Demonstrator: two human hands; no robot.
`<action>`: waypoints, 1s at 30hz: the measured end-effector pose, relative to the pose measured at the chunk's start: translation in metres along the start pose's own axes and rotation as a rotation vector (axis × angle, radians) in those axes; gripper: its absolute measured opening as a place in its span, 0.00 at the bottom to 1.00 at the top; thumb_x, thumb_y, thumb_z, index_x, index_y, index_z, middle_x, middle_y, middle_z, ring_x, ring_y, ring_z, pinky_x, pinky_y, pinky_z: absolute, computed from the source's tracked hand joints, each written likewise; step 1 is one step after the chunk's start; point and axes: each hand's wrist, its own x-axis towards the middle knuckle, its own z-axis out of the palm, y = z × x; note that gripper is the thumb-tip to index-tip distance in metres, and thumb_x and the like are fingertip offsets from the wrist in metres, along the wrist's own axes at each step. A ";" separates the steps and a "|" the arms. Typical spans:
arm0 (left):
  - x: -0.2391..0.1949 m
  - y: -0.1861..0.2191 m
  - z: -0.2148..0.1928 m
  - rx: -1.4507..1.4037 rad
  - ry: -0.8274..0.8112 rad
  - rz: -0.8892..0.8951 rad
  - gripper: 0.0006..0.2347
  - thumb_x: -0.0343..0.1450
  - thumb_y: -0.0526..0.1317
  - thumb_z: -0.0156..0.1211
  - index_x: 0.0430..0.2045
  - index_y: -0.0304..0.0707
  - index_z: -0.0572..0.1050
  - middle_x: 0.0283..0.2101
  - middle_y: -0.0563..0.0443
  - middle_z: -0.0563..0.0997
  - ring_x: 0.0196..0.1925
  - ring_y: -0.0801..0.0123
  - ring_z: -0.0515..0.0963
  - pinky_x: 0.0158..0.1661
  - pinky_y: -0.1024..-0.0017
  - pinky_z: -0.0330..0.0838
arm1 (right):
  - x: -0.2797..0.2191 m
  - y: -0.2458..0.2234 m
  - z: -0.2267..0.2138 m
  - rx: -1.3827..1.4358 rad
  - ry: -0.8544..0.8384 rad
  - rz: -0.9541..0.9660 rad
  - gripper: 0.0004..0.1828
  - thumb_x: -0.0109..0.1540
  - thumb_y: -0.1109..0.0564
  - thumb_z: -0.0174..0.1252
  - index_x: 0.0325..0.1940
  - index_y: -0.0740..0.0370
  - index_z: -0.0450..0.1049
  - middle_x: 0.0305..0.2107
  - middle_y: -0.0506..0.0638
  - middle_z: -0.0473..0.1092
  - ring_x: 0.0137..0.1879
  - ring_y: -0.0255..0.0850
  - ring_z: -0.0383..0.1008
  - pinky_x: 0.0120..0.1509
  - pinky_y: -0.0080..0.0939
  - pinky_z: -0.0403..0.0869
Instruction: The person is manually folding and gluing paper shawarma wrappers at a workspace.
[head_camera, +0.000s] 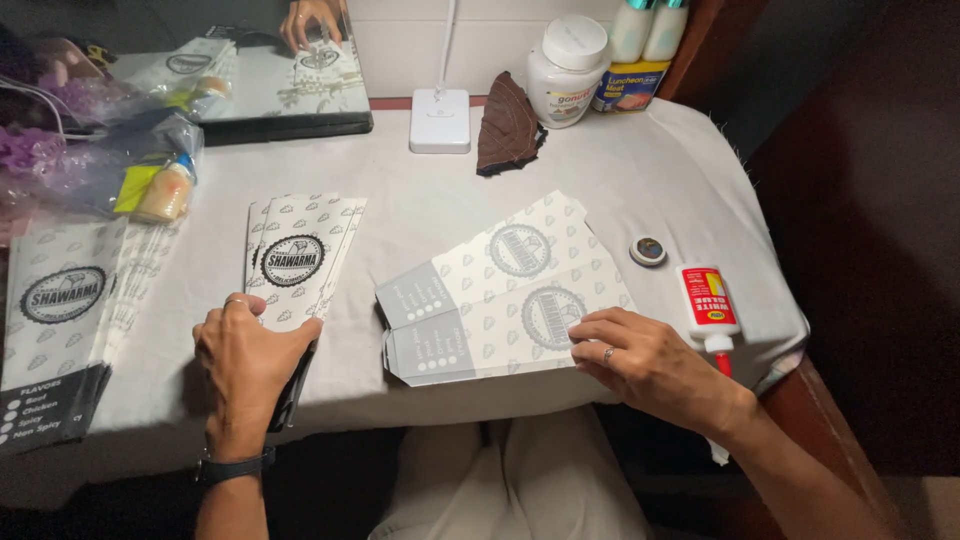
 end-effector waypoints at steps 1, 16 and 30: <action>-0.001 0.001 -0.003 0.000 -0.002 -0.001 0.34 0.55 0.62 0.77 0.42 0.31 0.76 0.45 0.29 0.78 0.55 0.36 0.77 0.52 0.43 0.70 | -0.001 0.002 0.001 0.001 -0.002 0.001 0.02 0.62 0.61 0.63 0.36 0.57 0.77 0.36 0.50 0.77 0.50 0.49 0.81 0.48 0.44 0.81; -0.085 0.071 -0.003 -0.347 -0.047 1.031 0.18 0.68 0.45 0.69 0.48 0.35 0.77 0.49 0.43 0.81 0.53 0.56 0.79 0.55 0.57 0.70 | -0.002 0.007 0.002 0.061 0.028 -0.098 0.03 0.64 0.64 0.61 0.41 0.65 0.75 0.44 0.57 0.77 0.47 0.50 0.79 0.51 0.44 0.81; -0.094 0.082 0.006 -0.365 -0.048 1.188 0.07 0.72 0.41 0.64 0.34 0.37 0.76 0.41 0.50 0.81 0.44 0.60 0.79 0.48 0.62 0.68 | -0.003 0.008 0.004 0.088 0.076 -0.094 0.03 0.65 0.65 0.57 0.42 0.67 0.74 0.44 0.59 0.77 0.47 0.53 0.79 0.53 0.47 0.80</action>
